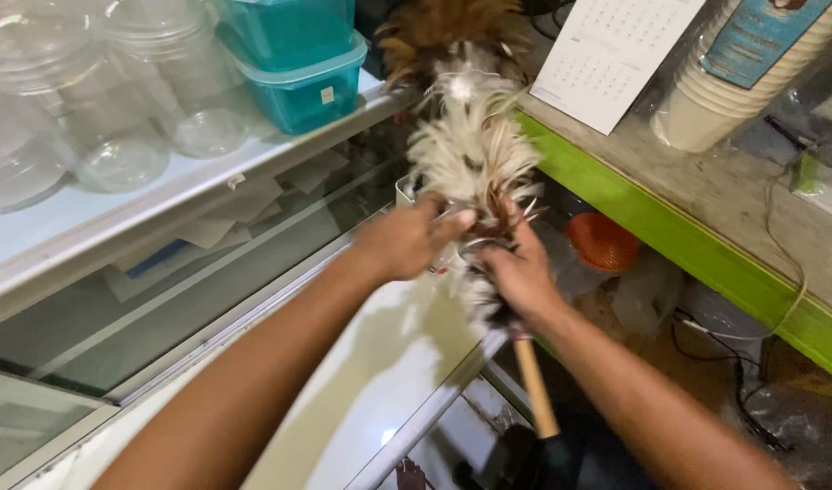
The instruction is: Dusting a glass display counter and surrounding office items with a feather duster.
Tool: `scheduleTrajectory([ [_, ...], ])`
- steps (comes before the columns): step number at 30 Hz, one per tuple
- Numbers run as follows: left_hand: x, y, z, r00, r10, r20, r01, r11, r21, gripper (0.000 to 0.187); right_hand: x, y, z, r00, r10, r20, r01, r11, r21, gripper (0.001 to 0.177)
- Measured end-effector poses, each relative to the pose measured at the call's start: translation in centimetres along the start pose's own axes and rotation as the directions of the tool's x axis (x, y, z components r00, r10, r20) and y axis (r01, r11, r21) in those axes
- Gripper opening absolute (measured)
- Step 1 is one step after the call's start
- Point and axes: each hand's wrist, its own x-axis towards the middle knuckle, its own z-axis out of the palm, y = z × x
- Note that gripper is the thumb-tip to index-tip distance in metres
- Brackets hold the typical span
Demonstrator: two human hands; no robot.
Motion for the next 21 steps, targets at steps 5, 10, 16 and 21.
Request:
scheduleTrajectory([
  [5,-1.6,-4.6,-9.4,0.953,0.304,0.008,-0.094,0.270,0.958,0.037,-2.7,-3.6,-5.4,0.979,-0.083,0.184,0.183,0.753,-0.632,0.079],
  [10,-3.2,-8.4,-16.0,0.917,0.381,0.120,-0.126,-0.008,0.992,0.028,-0.9,-4.1,-7.8,0.980,0.183,-0.073,-0.172,0.610,-0.773,0.078],
  [16,-4.1,-11.5,-17.3,0.898,0.415,0.146,-0.135,-0.055,0.989,0.036,-0.5,-7.0,-7.1,0.996,0.014,0.091,0.068,0.562,-0.824,0.077],
  [21,-4.0,-11.9,-17.3,0.880,0.464,0.103,-0.119,0.005,0.993,0.045,3.2,-6.9,-8.3,0.976,0.219,-0.001,-0.093,0.410,-0.907,0.079],
])
